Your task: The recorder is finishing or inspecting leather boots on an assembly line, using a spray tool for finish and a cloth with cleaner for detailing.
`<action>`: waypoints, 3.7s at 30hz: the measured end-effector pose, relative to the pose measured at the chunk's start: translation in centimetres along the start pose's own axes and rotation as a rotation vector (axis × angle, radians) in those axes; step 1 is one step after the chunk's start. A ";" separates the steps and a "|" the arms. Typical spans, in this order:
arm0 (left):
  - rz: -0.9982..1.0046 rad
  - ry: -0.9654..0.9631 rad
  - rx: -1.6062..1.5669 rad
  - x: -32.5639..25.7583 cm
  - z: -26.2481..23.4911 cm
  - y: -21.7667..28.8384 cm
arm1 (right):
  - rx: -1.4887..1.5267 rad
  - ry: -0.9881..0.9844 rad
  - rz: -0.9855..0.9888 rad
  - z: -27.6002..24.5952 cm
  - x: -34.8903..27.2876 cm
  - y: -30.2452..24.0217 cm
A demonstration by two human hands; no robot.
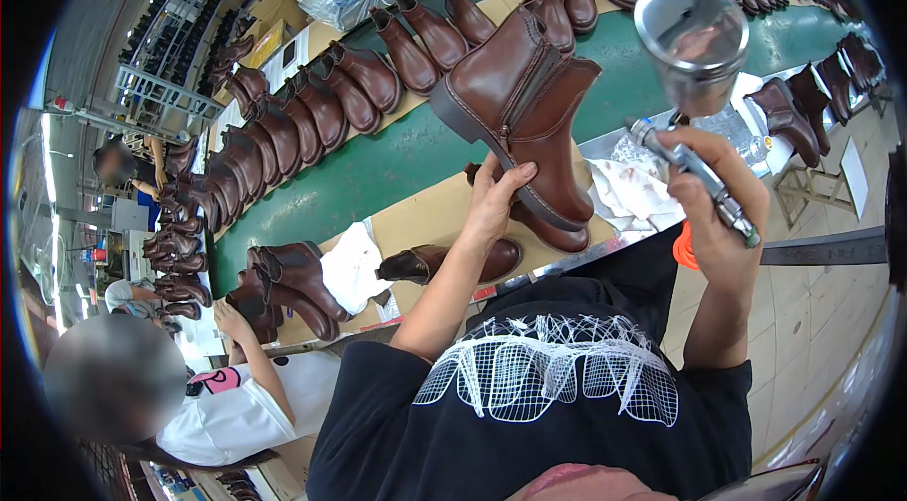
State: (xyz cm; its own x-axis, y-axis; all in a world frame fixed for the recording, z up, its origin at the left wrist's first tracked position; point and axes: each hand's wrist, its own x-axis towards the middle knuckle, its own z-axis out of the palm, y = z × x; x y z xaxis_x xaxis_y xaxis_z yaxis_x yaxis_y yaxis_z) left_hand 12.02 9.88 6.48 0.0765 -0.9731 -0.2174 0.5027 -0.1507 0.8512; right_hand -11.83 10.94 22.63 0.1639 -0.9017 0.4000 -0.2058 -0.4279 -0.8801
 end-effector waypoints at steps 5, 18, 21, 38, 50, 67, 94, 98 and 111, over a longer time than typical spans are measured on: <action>-0.069 -0.192 -0.121 1.2 -2.7 -2.5 | -0.018 0.047 -0.002 -0.9 0.1 1.3; -0.276 -0.381 -0.528 0.6 -2.3 -0.2 | -0.037 -0.009 0.007 0.1 0.3 0.3; -0.337 -0.415 -0.647 0.7 -2.8 -0.3 | -0.059 -0.045 0.011 0.5 0.4 0.2; -0.680 -1.009 -1.244 1.6 -3.8 -1.7 | -0.101 -0.087 0.027 1.4 -0.8 0.3; -0.599 -0.831 -1.164 1.3 -3.8 -0.8 | -0.178 -0.158 0.030 1.7 -2.4 1.5; -0.585 -1.012 -1.191 1.5 -4.4 -1.2 | -0.029 -0.063 0.075 1.3 -2.5 3.0; -0.375 -0.422 -0.473 -1.5 -5.3 -1.0 | -0.017 -0.014 0.189 0.7 -4.8 6.1; -0.407 -0.377 -0.471 -1.1 -6.7 -1.7 | 0.013 -0.045 0.205 1.2 -5.0 6.2; -0.400 -0.254 -0.424 -1.2 -6.6 -1.2 | 0.030 -0.065 0.245 2.4 -5.5 6.6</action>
State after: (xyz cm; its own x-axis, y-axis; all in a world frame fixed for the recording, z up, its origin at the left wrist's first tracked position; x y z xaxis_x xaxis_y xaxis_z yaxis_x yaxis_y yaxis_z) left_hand 17.02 12.36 2.56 -0.3682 -0.8749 -0.3146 0.7516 -0.4793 0.4532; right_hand -11.74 13.17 14.00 0.1749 -0.9719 0.1576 -0.2189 -0.1945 -0.9562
